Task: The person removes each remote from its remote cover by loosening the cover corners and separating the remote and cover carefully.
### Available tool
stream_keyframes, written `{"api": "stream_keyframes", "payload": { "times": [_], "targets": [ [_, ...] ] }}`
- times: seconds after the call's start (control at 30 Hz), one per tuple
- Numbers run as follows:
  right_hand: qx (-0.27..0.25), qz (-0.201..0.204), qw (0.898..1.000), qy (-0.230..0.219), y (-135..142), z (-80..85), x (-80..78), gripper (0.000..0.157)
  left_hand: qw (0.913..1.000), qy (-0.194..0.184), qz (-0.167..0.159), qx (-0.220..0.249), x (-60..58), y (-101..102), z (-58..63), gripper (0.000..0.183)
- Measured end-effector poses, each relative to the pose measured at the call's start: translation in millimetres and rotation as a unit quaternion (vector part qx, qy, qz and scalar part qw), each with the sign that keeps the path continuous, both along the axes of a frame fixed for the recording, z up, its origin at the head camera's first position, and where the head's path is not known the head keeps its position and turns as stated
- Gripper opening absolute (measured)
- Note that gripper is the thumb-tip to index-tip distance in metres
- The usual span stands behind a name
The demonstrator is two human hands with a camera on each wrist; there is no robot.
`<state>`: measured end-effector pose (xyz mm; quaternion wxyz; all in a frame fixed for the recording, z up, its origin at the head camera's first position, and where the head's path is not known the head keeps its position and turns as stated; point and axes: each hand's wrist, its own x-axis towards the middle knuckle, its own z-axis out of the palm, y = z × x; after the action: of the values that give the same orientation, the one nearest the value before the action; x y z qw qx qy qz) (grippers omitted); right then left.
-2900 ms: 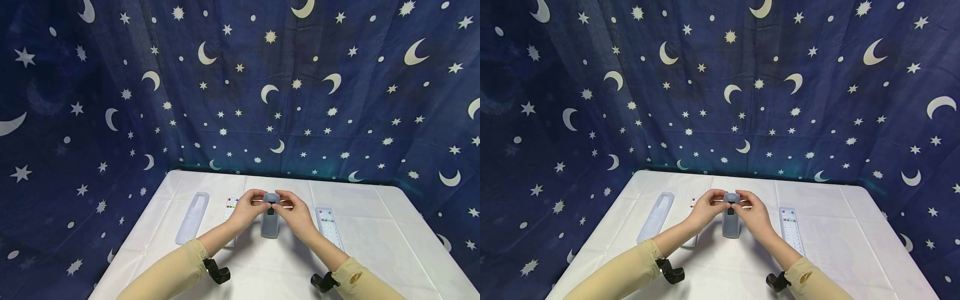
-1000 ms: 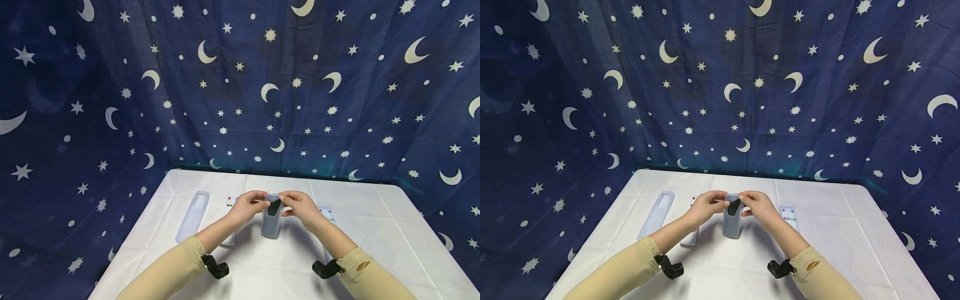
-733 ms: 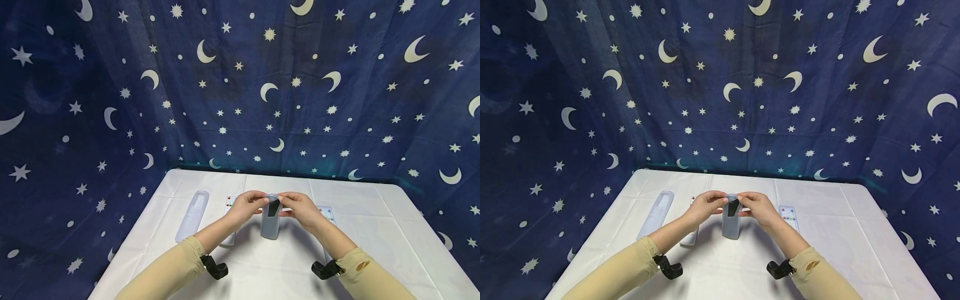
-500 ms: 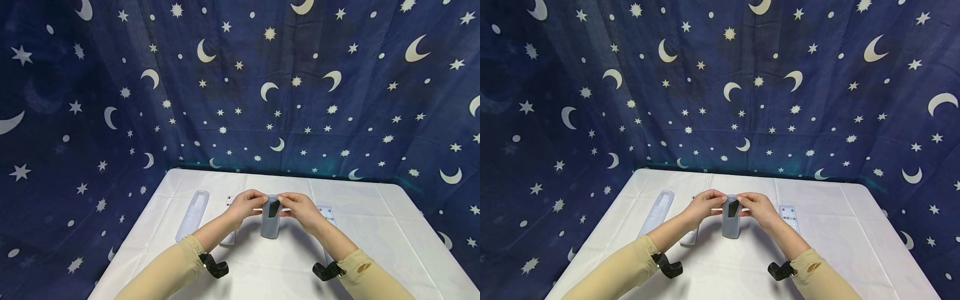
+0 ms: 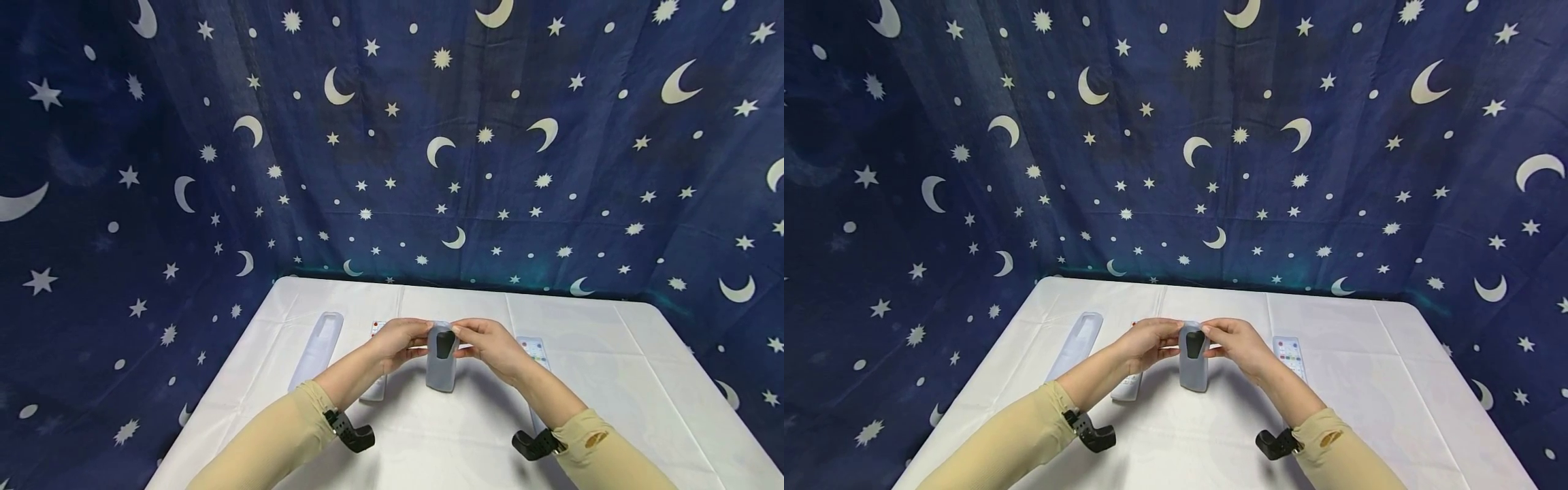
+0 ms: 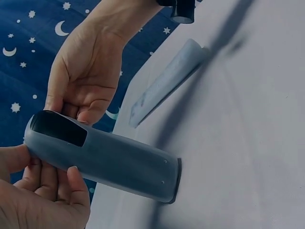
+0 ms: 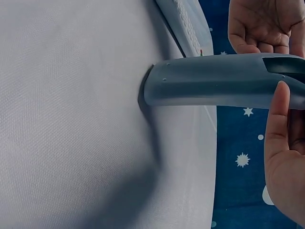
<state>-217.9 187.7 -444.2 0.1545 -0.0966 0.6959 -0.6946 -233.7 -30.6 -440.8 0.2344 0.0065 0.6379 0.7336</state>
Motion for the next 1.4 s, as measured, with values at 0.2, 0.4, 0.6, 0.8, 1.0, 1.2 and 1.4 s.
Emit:
{"api": "stream_keyframes", "payload": {
  "times": [0.2, 0.4, 0.6, 0.8, 1.0, 1.2, 1.4],
  "targets": [
    [-0.003, 0.010, 1.000, 0.006, 1.2, 0.5, 1.5, 0.035, 0.9998, -0.012, 0.001, 0.012, 0.2, 1.7, -0.8, 0.027],
    [-0.007, 0.014, 1.000, 0.001, 2.9, -1.0, 1.8, 0.036, 0.9997, -0.011, 0.006, 0.019, 1.9, 4.9, -0.1, 0.024],
    [-0.015, 0.005, 1.000, -0.010, 4.0, -4.1, 0.5, 0.036, 0.9997, -0.014, 0.018, 0.012, 2.1, 7.8, -0.2, 0.025],
    [-0.026, -0.001, 1.000, -0.016, 3.4, -7.2, -0.9, 0.035, 0.9996, -0.012, 0.027, 0.002, 1.5, 10.3, -2.0, 0.027],
    [-0.031, -0.006, 0.999, -0.012, 4.9, -9.5, -0.7, 0.035, 0.9993, 0.001, 0.038, 0.000, 5.1, 13.7, -1.5, 0.026],
    [-0.036, -0.008, 0.999, -0.010, 6.6, -11.6, -0.9, 0.035, 0.9986, 0.006, 0.052, -0.001, 7.2, 17.6, -2.9, 0.024],
    [-0.040, -0.001, 0.999, -0.007, 5.2, -14.7, -1.0, 0.038, 0.9976, -0.006, 0.068, 0.005, 7.1, 18.5, -8.6, 0.019]
  ]
}}
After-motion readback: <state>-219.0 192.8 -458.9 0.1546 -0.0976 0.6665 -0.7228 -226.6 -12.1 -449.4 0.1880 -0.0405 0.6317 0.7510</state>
